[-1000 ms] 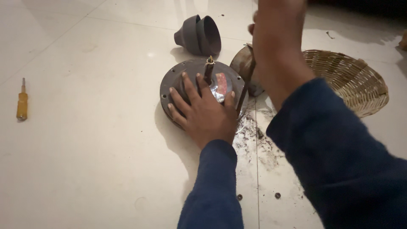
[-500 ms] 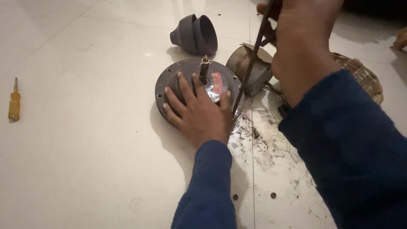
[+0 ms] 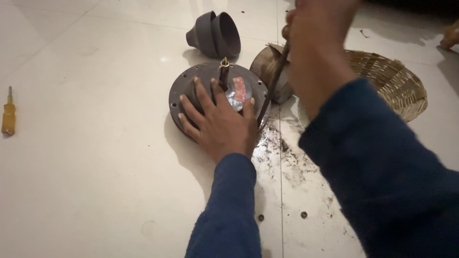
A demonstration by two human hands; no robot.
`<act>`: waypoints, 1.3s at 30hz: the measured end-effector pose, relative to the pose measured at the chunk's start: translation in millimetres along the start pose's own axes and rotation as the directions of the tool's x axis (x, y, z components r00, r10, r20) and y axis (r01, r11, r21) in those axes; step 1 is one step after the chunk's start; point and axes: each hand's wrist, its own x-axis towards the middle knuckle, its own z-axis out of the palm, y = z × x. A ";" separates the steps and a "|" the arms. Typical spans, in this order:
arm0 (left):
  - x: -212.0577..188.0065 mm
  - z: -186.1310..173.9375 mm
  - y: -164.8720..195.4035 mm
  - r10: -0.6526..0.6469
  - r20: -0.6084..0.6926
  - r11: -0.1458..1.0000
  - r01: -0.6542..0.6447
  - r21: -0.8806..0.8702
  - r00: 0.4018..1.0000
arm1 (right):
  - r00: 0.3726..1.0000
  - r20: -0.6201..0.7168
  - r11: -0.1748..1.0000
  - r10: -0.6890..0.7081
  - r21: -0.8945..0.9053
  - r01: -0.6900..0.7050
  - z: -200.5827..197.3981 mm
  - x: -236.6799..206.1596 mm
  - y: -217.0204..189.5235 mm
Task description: The person kneels on a tiled floor and works on a round metal disc. They first rotate the disc using a long metal rod, then repeatedly rub and sand the disc's surface with a small abrasive block, steadying the disc with the other hand.
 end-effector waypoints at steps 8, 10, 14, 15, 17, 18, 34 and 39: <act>0.1 0.7 -0.5 -0.003 -0.001 1.000 0.003 -0.022 1.000 | 0.988 0.112 0.986 -0.106 -0.117 0.119 18.4 -2.0 21.1; -0.6 2.2 -0.9 0.013 -0.013 1.000 -0.013 -0.013 1.000 | 0.987 0.124 0.984 -0.104 -0.133 0.120 22.5 -5.2 20.2; -2.1 6.0 -1.9 0.039 -0.053 0.999 -0.039 0.010 0.998 | 0.984 0.159 0.979 -0.082 -0.170 0.109 26.5 -12.1 20.1; -1.8 7.0 -1.7 0.034 -0.061 0.999 -0.034 0.002 0.998 | 0.984 0.160 0.981 -0.078 -0.162 0.105 25.5 -13.2 21.0; -1.7 8.3 -1.4 0.025 -0.079 1.000 -0.026 -0.010 0.997 | 0.986 0.153 0.986 -0.070 -0.141 0.092 23.2 -11.9 22.9; -1.6 8.6 -1.2 0.023 -0.072 1.000 -0.023 -0.005 0.997 | 0.987 0.151 0.988 -0.063 -0.127 0.083 21.3 -9.5 23.5; 0.1 -1.1 2.5 -0.042 0.058 0.998 0.044 -0.045 0.997 | 0.974 0.216 0.993 0.072 0.072 -0.089 -17.2 19.0 29.7; 3.7 3.7 1.8 -0.025 0.025 0.999 0.026 -0.038 0.999 | 0.966 0.254 0.992 0.052 0.100 -0.079 -19.3 27.7 36.6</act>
